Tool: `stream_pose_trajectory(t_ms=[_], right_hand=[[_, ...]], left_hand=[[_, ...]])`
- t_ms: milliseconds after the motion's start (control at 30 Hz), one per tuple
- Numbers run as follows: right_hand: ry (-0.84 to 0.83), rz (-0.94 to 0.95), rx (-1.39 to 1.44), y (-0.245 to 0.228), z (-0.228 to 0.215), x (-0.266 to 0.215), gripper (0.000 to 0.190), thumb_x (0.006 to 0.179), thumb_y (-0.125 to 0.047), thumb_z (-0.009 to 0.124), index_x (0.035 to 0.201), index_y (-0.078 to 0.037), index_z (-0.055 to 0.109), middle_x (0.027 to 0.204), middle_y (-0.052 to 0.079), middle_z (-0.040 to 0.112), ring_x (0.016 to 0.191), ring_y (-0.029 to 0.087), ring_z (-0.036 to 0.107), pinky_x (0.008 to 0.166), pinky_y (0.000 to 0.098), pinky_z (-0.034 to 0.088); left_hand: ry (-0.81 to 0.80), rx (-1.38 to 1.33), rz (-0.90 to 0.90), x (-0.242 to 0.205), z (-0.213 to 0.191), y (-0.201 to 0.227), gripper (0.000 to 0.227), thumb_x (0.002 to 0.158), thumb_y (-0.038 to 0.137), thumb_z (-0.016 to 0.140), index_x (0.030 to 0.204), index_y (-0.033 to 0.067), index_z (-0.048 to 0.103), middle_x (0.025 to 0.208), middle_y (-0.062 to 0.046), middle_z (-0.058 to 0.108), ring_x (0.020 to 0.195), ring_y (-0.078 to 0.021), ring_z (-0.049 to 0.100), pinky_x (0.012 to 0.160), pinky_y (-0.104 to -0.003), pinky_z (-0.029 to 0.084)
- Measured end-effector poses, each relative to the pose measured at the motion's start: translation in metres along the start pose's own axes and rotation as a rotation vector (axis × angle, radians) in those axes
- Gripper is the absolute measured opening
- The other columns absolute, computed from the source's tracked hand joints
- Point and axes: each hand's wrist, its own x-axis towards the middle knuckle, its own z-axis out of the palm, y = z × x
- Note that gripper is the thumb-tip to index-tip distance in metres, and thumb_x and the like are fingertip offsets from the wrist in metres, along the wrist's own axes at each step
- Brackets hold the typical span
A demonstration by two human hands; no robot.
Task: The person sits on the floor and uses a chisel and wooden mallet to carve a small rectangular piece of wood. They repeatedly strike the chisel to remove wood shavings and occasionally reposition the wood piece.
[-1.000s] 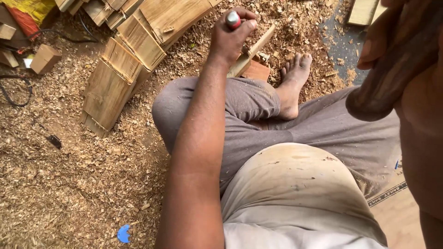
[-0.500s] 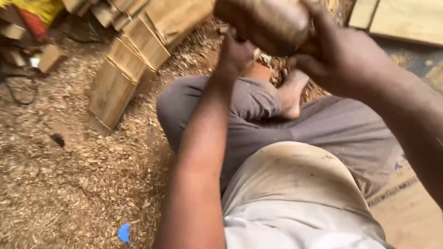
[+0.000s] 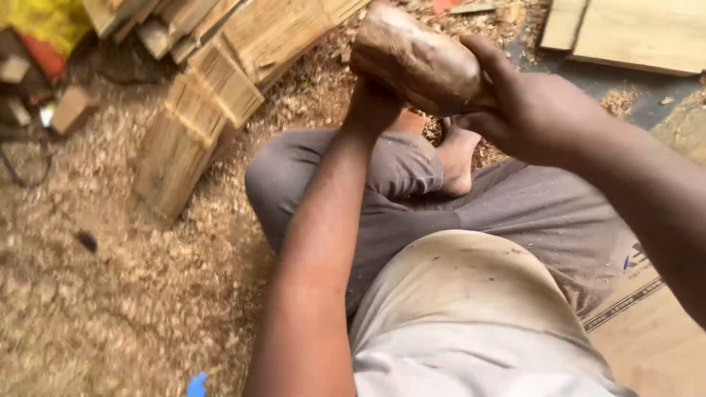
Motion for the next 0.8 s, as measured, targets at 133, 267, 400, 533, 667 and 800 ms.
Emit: stream_pose_trajectory(t_ms=[133,267,400,533,667,800], right_hand=[[0.086,0.128,0.341,-0.013,-0.019,-0.027,0.086,0.100,-0.029,0.067,0.167,-0.015,0.014,0.084,0.011,0.065,0.069,0.027,0.062,0.061,0.0435,0.052],[0.359,-0.082,0.780,-0.007,-0.005,-0.031,0.067,0.106,-0.029,0.067,0.159,-0.021,0.026,0.087,0.011,0.055,0.069,0.025,0.053,0.062,0.0374,0.045],[0.104,0.025,0.414,-0.006,0.003,-0.020,0.075,0.101,-0.034,0.070,0.160,-0.023,0.025,0.093,0.015,0.061,0.075,0.031,0.058,0.068,0.0439,0.048],[-0.159,0.239,0.041,-0.009,-0.007,-0.012,0.090,0.094,-0.037,0.071,0.165,-0.021,0.018,0.095,0.018,0.070,0.080,0.036,0.066,0.072,0.0513,0.054],[-0.162,0.456,0.333,0.019,0.000,-0.060,0.091,0.097,-0.030,0.070,0.172,-0.024,0.020,0.088,0.017,0.070,0.077,0.028,0.069,0.067,0.0450,0.057],[-0.049,0.667,0.630,0.072,0.038,-0.107,0.087,0.102,-0.024,0.067,0.179,-0.026,0.025,0.082,0.019,0.065,0.071,0.025,0.064,0.053,0.0416,0.052]], left_hand=[[-0.050,0.071,-0.027,-0.015,-0.015,0.010,0.018,0.087,0.008,0.074,0.104,0.0133,0.068,0.100,-0.005,0.075,0.090,-0.0175,0.074,0.080,-0.033,0.065],[-0.132,0.084,-0.316,-0.019,-0.021,0.057,0.013,0.091,0.010,0.065,0.102,0.0137,0.071,0.097,-0.006,0.073,0.073,-0.0224,0.069,0.061,-0.040,0.064],[-0.109,0.083,-0.089,-0.016,-0.020,0.027,0.014,0.091,0.009,0.067,0.104,0.0117,0.071,0.099,-0.006,0.073,0.082,-0.0198,0.070,0.071,-0.036,0.064],[-0.125,-0.507,0.002,-0.022,-0.012,-0.012,0.017,0.092,0.009,0.069,0.108,0.0076,0.071,0.102,-0.008,0.072,0.089,-0.0190,0.070,0.078,-0.034,0.062],[-0.044,0.117,0.218,-0.028,-0.025,-0.006,0.025,0.087,0.007,0.071,0.111,0.0032,0.071,0.103,-0.010,0.073,0.093,-0.0181,0.071,0.081,-0.032,0.060],[0.119,-0.305,-0.120,-0.021,-0.035,0.017,0.012,0.094,0.014,0.075,0.102,0.0056,0.074,0.091,-0.009,0.074,0.081,-0.0161,0.070,0.072,-0.029,0.060]])
